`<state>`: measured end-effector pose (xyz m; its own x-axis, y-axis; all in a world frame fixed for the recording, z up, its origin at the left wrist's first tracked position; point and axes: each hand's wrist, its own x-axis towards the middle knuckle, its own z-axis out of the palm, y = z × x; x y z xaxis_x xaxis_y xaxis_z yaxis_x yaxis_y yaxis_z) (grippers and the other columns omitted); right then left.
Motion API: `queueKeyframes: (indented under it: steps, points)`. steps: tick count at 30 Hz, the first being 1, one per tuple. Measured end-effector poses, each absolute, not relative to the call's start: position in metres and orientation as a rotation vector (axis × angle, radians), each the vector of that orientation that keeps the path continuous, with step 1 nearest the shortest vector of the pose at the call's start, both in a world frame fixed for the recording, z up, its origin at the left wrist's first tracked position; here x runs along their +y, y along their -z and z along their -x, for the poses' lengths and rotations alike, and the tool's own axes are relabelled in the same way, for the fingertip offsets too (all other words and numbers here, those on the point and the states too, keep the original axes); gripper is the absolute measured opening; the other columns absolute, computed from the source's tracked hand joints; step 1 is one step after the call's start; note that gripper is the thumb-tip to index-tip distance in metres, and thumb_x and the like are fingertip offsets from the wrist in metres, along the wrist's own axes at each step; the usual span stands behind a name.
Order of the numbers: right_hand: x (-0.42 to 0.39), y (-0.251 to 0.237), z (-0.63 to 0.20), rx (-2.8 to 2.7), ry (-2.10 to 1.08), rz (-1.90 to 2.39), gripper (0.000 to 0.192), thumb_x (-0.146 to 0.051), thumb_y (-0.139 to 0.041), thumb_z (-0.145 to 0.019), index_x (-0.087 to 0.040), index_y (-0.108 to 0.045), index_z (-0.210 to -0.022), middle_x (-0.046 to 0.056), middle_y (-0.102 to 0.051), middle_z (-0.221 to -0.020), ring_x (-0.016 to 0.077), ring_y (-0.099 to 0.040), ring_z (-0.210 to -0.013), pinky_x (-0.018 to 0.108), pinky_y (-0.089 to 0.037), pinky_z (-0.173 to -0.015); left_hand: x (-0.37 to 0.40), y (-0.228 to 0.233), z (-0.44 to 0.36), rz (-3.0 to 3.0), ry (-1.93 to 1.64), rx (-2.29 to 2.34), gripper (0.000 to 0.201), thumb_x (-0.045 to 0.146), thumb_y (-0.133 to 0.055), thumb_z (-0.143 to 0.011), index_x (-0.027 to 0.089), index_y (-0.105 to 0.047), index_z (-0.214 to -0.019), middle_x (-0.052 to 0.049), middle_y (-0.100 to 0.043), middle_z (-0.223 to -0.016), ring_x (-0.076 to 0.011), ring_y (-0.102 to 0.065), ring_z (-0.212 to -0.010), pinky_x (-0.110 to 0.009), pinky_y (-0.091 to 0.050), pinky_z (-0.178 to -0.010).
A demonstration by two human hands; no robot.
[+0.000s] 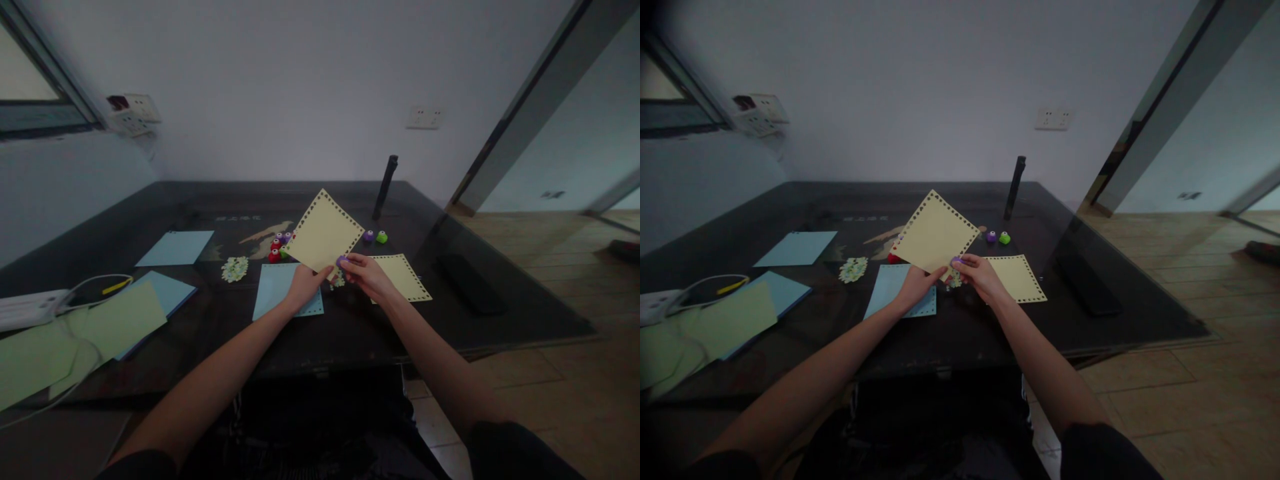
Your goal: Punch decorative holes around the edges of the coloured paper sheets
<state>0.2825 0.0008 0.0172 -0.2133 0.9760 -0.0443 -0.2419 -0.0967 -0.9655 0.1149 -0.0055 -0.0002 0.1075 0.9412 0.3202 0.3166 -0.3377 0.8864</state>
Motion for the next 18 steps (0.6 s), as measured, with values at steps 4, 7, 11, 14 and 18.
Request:
queueKeyframes:
  steps: [4, 7, 11, 14, 18]
  points:
    - [-0.001, -0.019, -0.282, -1.156, -1.557, 0.97, 0.035, -0.032, -0.081, -0.056, -0.017, -0.067, -0.084, 0.001, -0.064, -0.071, 0.0064, -0.048, -0.051, 0.021, -0.035, -0.046, -0.005, -0.004, -0.114, -1.715, -1.251, 1.283, 0.016, 0.022, -0.06, -0.079, 0.013, -0.068, -0.089, -0.007, -0.073, -0.09, -0.02, -0.067, -0.081, -0.03, -0.051, -0.076]
    - [-0.002, -0.021, -0.283, -1.15, -1.552, 1.007, 0.036, -0.032, -0.081, -0.056, -0.017, -0.067, -0.086, 0.002, -0.065, -0.073, 0.0071, -0.049, -0.052, 0.022, -0.036, -0.046, -0.004, -0.005, -0.112, -1.686, -1.265, 1.321, 0.016, 0.022, -0.061, -0.078, 0.012, -0.068, -0.087, -0.008, -0.073, -0.087, -0.0186, -0.067, -0.074, -0.027, -0.051, -0.068]
    - [-0.001, -0.021, -0.285, -1.202, -1.521, 1.032, 0.035, -0.033, -0.079, -0.059, -0.019, -0.066, -0.089, 0.002, -0.066, -0.075, 0.0073, -0.05, -0.052, 0.021, -0.036, -0.046, -0.003, -0.004, -0.111, -1.647, -1.236, 1.311, 0.017, 0.025, -0.059, -0.079, 0.011, -0.067, -0.085, -0.007, -0.072, -0.072, -0.0154, -0.062, -0.054, -0.025, -0.049, -0.054]
    - [0.001, -0.018, -0.286, -1.224, -1.488, 1.045, 0.032, -0.036, -0.077, -0.062, -0.019, -0.065, -0.087, 0.001, -0.064, -0.071, 0.0077, -0.051, -0.052, 0.021, -0.036, -0.046, -0.004, -0.006, -0.111, -1.646, -1.248, 1.31, 0.016, 0.026, -0.059, -0.079, 0.011, -0.066, -0.082, -0.006, -0.071, -0.068, -0.0145, -0.06, -0.05, -0.024, -0.048, -0.052]
    - [0.003, -0.016, -0.287, -1.188, -1.477, 1.064, 0.03, -0.04, -0.074, -0.064, -0.02, -0.066, -0.084, 0.0, -0.063, -0.072, 0.0084, -0.053, -0.053, 0.021, -0.038, -0.046, -0.005, -0.011, -0.11, -1.642, -1.266, 1.341, 0.013, 0.021, -0.06, -0.078, 0.012, -0.066, -0.084, -0.006, -0.072, -0.072, -0.0145, -0.061, -0.052, -0.024, -0.048, -0.053]
